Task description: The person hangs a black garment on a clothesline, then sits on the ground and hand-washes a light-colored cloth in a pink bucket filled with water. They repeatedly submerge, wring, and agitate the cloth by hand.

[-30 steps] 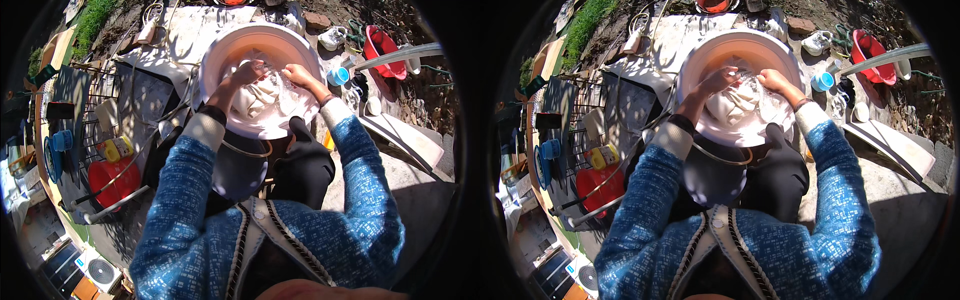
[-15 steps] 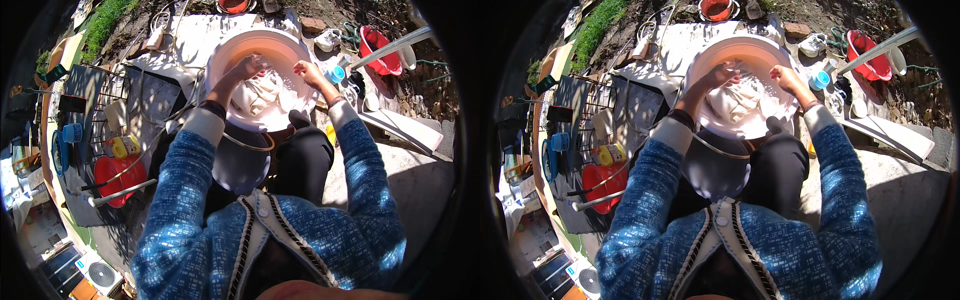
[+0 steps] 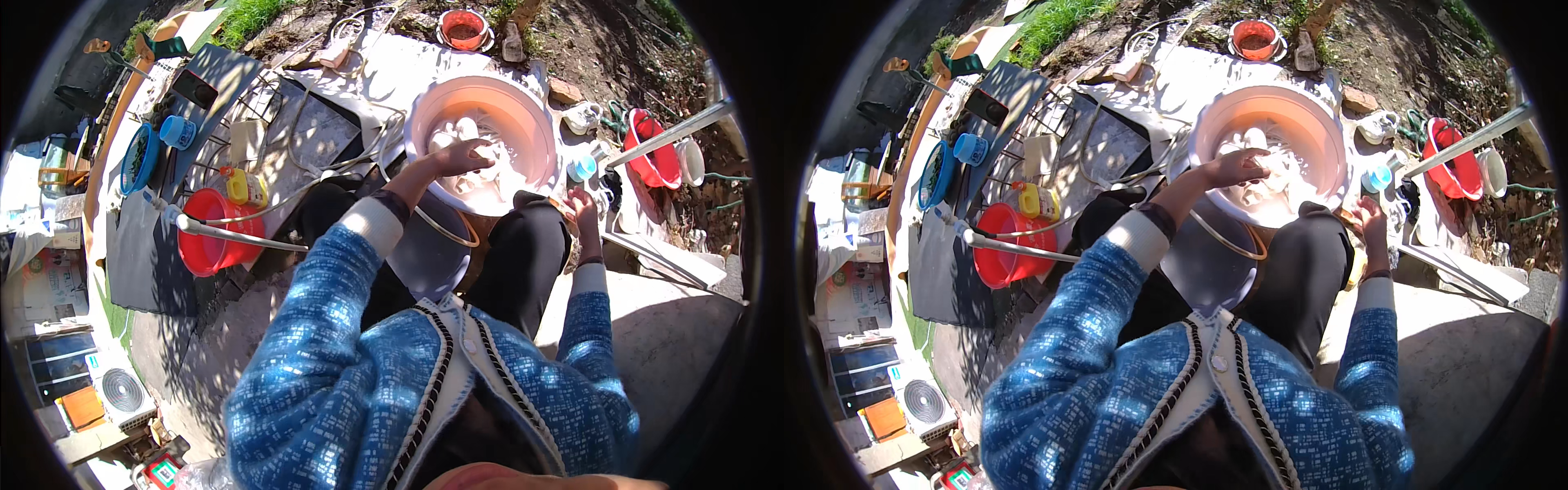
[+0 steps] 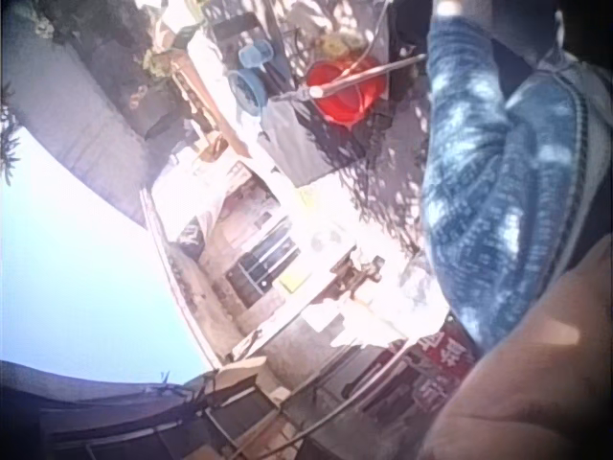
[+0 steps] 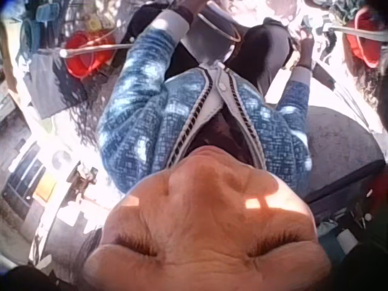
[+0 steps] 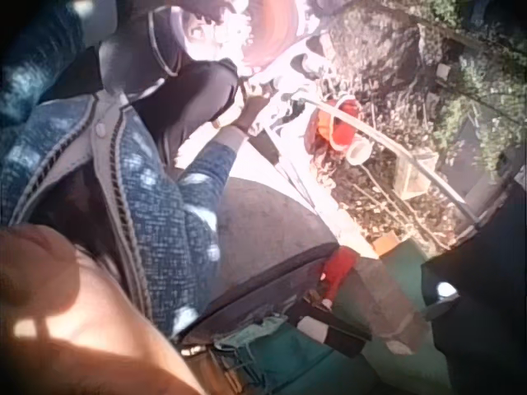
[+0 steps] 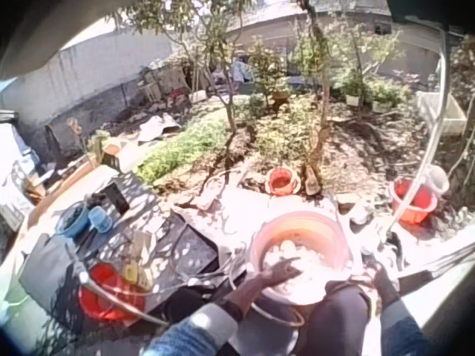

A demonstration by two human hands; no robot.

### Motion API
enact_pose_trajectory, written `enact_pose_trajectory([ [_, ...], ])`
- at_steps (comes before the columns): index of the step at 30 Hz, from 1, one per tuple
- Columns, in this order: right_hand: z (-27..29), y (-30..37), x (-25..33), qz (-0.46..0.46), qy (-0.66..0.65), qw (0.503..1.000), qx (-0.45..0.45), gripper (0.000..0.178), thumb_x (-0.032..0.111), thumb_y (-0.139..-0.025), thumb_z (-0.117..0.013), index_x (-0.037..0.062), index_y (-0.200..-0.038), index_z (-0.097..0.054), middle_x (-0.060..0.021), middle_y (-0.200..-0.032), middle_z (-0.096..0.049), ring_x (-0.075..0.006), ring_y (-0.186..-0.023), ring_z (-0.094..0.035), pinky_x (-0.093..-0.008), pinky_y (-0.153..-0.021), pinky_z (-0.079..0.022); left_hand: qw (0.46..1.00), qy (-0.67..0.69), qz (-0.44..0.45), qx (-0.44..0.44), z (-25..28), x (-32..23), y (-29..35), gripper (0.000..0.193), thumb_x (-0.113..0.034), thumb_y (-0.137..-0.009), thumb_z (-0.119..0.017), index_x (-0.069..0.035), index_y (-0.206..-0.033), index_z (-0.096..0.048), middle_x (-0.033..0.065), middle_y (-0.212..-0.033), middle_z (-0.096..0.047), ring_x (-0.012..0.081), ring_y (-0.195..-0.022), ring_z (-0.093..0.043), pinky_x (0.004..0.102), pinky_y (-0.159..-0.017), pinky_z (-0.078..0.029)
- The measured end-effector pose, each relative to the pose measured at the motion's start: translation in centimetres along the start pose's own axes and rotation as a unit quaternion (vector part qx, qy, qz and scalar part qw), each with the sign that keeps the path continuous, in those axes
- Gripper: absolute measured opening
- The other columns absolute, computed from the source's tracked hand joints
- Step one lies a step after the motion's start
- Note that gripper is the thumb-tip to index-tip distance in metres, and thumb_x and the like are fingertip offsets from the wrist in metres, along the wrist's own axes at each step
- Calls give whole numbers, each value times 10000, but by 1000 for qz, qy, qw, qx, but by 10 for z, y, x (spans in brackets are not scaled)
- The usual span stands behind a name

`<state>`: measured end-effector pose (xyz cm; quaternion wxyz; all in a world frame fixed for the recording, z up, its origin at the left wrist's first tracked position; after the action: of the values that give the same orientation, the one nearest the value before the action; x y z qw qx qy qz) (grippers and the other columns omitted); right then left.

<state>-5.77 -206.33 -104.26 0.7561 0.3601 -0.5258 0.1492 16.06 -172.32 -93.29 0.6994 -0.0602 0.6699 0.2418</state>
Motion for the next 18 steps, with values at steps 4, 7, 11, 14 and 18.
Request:
enact_pose_trajectory([
  [4, 1, 94, -78, -17, 114, 985, 131, 328, 166, -949, -613, -45, -1200, -604, -124, -1123, -678, -198, -969, -637, -325, -779, -519, 990, -19, -59, -130, 39, -41, 83, 443, -195, -957, -655, 13, -1332, -543, 112, -1183, -667, 169, -1091, -634, 305, -924, -511],
  [7, 8, 188, -139, -250, 38, 963, 89, 206, 103, -932, -618, -35, -1083, -635, -100, -995, -685, -152, -848, -620, -301, -698, -501, 966, 110, -147, -179, 59, -80, 164, 344, -133, -995, -584, -4, -1313, -573, 100, -1201, -668, 160, -1078, -636, 303, -946, -501],
  [11, -13, 253, -150, -239, 86, 958, 136, 165, 93, -920, -634, -28, -1032, -642, -87, -944, -680, -142, -813, -609, -294, -695, -498, 924, 175, -136, -311, 95, -73, 271, 282, -139, -1009, -577, -8, -1256, -606, 70, -1155, -674, 147, -1060, -637, 287, -942, -500],
  [14, -25, 273, -151, -212, 119, 955, 168, 136, 86, -912, -646, -23, -993, -647, -78, -906, -677, -134, -787, -601, -289, -693, -495, 875, 170, -135, -433, 136, -52, 328, 294, -134, -993, -589, -39, -1271, -577, 49, -1149, -674, 121, -1022, -627, 270, -911, -491],
  [18, -35, 293, -146, -167, 156, 954, 193, 101, 76, -900, -662, -16, -941, -654, -65, -856, -672, -123, -752, -590, -282, -691, -492, 774, 151, -129, -601, 215, -7, 373, 413, -176, -946, -657, -35, -1311, -522, 55, -1168, -637, 128, -1004, -617, 283, -880, -493],
])
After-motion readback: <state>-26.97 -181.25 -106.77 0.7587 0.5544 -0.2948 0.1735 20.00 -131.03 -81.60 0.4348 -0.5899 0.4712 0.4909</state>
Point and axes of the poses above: each hand's wrist, its own y-axis away from the middle knuckle, its own z-axis out of the back of the hand, x = y × z, the point moved 10 cm from there along -y, towards the middle knuckle
